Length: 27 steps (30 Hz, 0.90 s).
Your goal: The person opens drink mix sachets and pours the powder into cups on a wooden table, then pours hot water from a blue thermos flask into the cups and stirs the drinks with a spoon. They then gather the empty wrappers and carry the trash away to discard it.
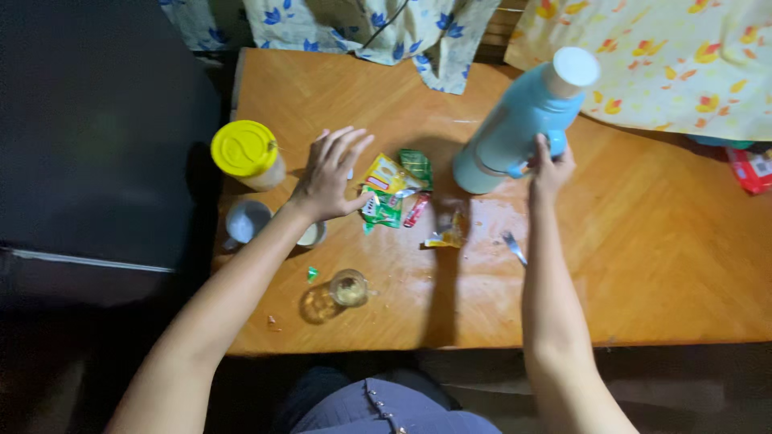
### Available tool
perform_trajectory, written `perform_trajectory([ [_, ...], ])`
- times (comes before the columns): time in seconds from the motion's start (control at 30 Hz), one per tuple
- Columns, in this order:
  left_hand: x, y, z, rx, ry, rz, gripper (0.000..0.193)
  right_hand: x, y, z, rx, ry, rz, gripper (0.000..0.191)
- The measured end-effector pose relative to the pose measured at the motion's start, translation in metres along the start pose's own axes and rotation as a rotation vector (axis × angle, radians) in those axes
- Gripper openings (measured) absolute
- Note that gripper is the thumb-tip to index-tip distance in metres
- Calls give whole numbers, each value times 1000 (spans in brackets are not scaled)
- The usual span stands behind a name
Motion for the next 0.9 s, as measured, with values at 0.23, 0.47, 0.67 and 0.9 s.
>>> perform_trajectory([
  [0.23, -89, -11, -56, -21, 174, 102, 94, 59, -1, -33, 184, -117, 24, 18],
  [0.47, -140, -45, -80, -170, 338, -100, 72, 177, -42, 18, 661, -590, 602, 39],
  [0.67, -162, -34, -33, -10, 333, -41, 62, 171, -41, 99, 888, -457, 573, 38],
  [0.9, -168, -15, 51, 18, 10, -41, 58, 147, -23, 184, 1026, -212, 438, 12],
])
Point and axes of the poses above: each hand's wrist, its own z-axis away from the middle knuckle, its own y-axis out of the palm, x = y × z, the point moved 4 cm from there along -z, towards the middle knuckle, and after that the axes turned 6 degrees about z, right-handed, at the moved point
